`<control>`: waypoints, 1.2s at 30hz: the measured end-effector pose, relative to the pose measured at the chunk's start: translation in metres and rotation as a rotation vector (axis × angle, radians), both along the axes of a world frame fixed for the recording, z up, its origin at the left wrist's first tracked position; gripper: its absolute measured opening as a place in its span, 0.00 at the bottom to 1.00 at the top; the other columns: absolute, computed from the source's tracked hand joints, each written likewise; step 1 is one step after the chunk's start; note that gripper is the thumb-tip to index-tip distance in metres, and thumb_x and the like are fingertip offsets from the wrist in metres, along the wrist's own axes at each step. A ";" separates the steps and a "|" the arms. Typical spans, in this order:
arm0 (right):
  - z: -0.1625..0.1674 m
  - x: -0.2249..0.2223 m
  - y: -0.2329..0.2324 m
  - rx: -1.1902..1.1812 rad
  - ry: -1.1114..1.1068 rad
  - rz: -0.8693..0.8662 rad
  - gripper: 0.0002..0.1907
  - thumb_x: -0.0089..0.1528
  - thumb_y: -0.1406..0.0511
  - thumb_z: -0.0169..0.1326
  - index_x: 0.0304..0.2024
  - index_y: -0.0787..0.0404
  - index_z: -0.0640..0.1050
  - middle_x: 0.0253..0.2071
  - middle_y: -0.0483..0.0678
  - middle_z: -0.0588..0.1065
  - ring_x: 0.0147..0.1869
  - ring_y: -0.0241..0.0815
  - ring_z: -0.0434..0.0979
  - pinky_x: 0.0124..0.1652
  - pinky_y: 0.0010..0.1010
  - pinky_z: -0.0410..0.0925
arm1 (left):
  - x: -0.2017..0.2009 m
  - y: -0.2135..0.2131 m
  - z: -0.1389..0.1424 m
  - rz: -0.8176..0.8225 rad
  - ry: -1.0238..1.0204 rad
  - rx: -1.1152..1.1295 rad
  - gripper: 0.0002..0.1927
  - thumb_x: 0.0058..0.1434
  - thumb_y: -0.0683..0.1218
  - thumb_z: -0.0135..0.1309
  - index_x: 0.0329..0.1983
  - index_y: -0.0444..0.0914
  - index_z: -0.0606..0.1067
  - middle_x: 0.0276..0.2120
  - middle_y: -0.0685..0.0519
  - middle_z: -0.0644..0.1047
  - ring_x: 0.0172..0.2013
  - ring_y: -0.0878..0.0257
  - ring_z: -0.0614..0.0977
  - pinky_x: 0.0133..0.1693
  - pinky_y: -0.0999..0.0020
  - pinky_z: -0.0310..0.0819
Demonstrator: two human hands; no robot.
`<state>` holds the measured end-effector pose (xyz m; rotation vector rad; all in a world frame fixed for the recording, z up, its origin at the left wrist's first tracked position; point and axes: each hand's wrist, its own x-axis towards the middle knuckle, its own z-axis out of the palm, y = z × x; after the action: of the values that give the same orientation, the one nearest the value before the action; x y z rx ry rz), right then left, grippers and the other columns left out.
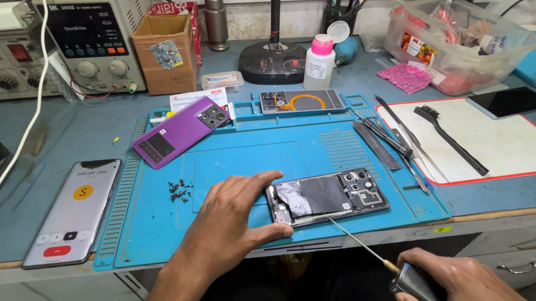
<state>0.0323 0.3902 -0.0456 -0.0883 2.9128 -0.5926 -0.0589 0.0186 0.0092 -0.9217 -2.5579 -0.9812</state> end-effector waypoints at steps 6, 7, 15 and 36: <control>0.001 -0.001 -0.006 0.018 -0.024 -0.024 0.32 0.51 0.49 0.66 0.55 0.50 0.78 0.37 0.50 0.86 0.44 0.45 0.91 0.48 0.35 0.79 | 0.000 0.000 0.001 -0.002 0.014 0.011 0.40 0.51 0.64 0.65 0.64 0.44 0.70 0.54 0.49 0.78 0.58 0.51 0.75 0.61 0.53 0.62; 0.002 -0.001 -0.008 0.020 -0.021 -0.020 0.32 0.51 0.49 0.65 0.56 0.51 0.78 0.37 0.50 0.86 0.45 0.45 0.90 0.48 0.35 0.78 | 0.000 0.000 0.001 -0.001 0.014 0.010 0.40 0.51 0.64 0.65 0.64 0.44 0.70 0.54 0.49 0.78 0.58 0.51 0.75 0.61 0.53 0.62; 0.002 -0.002 -0.015 -0.007 -0.048 -0.040 0.33 0.51 0.48 0.67 0.56 0.49 0.78 0.39 0.50 0.86 0.45 0.45 0.90 0.48 0.36 0.79 | 0.000 0.001 0.001 0.009 0.011 0.005 0.40 0.50 0.64 0.65 0.63 0.43 0.71 0.53 0.49 0.78 0.57 0.52 0.75 0.61 0.54 0.62; 0.005 -0.007 -0.035 -0.055 0.043 0.126 0.31 0.51 0.45 0.68 0.53 0.47 0.79 0.39 0.46 0.86 0.46 0.44 0.89 0.46 0.34 0.77 | 0.002 0.000 0.003 -0.066 0.163 0.089 0.40 0.49 0.60 0.68 0.63 0.40 0.71 0.59 0.46 0.76 0.61 0.48 0.73 0.61 0.52 0.61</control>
<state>0.0249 0.3550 -0.0407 -0.2934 2.9053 -0.6570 -0.0574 0.0183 0.0124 -1.0221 -2.3439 -0.9854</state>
